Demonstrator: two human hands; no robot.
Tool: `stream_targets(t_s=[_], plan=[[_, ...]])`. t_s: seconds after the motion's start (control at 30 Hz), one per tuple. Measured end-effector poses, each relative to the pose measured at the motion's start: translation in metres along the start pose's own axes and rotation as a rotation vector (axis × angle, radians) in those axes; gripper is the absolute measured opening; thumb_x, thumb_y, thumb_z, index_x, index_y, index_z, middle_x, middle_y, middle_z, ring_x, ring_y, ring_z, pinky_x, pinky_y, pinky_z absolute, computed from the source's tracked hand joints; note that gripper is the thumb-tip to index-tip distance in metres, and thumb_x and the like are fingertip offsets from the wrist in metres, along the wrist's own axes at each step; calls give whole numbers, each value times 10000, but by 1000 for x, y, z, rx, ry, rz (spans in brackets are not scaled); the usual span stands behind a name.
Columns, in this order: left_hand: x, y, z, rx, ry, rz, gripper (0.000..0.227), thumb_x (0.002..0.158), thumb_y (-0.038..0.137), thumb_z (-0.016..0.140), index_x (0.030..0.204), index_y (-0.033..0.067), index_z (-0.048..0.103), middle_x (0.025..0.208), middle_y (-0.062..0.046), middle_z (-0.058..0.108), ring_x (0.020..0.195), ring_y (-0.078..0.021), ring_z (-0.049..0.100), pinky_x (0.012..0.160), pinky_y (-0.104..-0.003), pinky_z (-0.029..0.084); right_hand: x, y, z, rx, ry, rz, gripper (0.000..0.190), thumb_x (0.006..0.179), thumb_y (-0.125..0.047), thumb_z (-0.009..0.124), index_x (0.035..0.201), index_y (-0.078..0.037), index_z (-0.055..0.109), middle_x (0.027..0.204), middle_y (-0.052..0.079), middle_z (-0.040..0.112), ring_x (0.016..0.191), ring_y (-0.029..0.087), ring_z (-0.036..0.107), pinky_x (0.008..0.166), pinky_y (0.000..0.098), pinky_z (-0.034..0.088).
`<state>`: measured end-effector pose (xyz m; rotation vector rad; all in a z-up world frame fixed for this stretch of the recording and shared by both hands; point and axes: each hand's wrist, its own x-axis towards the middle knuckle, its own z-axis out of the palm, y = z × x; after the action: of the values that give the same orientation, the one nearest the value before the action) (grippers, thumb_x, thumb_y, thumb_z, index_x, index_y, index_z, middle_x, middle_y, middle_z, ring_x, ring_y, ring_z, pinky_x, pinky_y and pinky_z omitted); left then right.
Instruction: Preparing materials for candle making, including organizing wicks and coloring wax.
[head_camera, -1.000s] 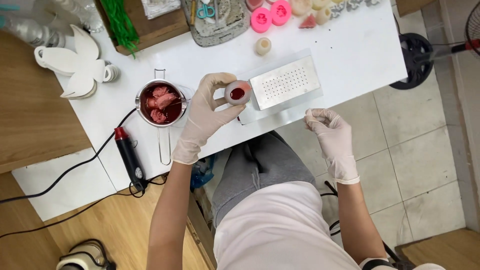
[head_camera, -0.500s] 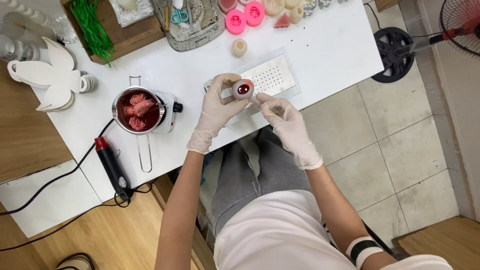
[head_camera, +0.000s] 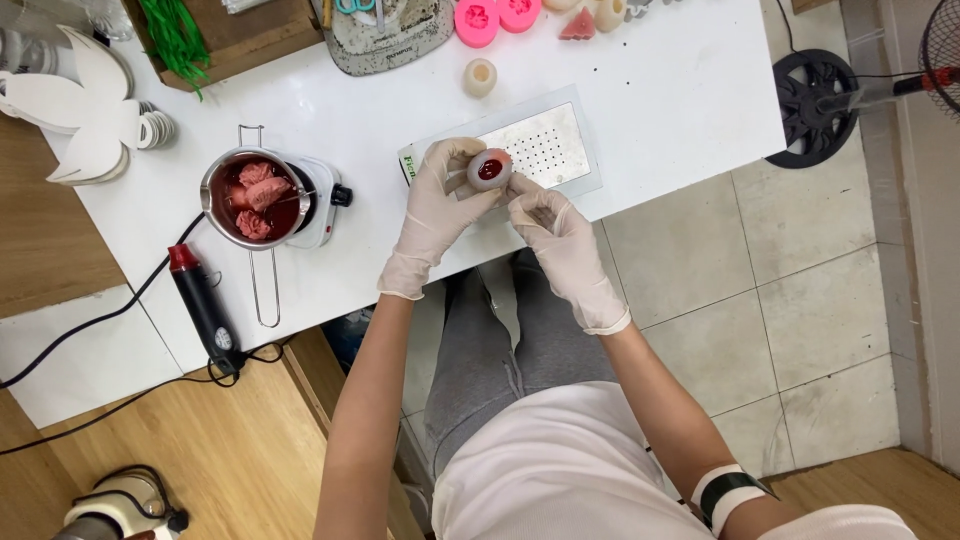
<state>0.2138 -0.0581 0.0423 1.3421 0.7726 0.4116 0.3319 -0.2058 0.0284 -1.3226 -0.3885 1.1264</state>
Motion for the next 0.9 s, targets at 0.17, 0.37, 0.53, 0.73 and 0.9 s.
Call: stream_targets(t_s=[0.17,0.37,0.53,0.73,0.9], plan=[[0,0,-1,147,19,89,477,836,21,827,1249,53,590,1275,-52,572,1226,-191,654,1100,-336,539,4,2,-1,-40,3,38,125,1006,-27,639,1124,14,635,1498,190,574,1267,191,608,1045,290,504],[0,-11,-1,110,17,81,470,843,28,822,1250,60,589,1284,-52,591,1241,-183,652,1124,-337,521,7,14,-5,48,-50,31,133,1004,4,623,1134,28,618,1544,211,509,1371,236,576,1127,309,488],[-3,-5,1,140,53,74,484,838,39,837,1254,64,591,1288,-62,584,1226,-189,648,1119,-346,521,7,15,-5,51,-62,31,125,1001,24,622,1125,21,612,1548,215,503,1378,253,568,1135,317,484],[-5,-15,4,184,111,109,531,819,29,836,1287,56,587,1294,-75,572,1238,-205,636,1137,-358,510,10,24,-15,52,-131,9,131,981,48,632,1104,6,609,1555,205,511,1371,223,563,1130,312,466],[-9,-21,10,268,162,135,602,816,34,839,1352,41,565,1308,-87,556,1253,-212,633,1137,-362,517,10,15,-30,10,-146,81,115,981,1,654,1093,-10,632,1543,177,526,1310,172,577,1099,294,465]])
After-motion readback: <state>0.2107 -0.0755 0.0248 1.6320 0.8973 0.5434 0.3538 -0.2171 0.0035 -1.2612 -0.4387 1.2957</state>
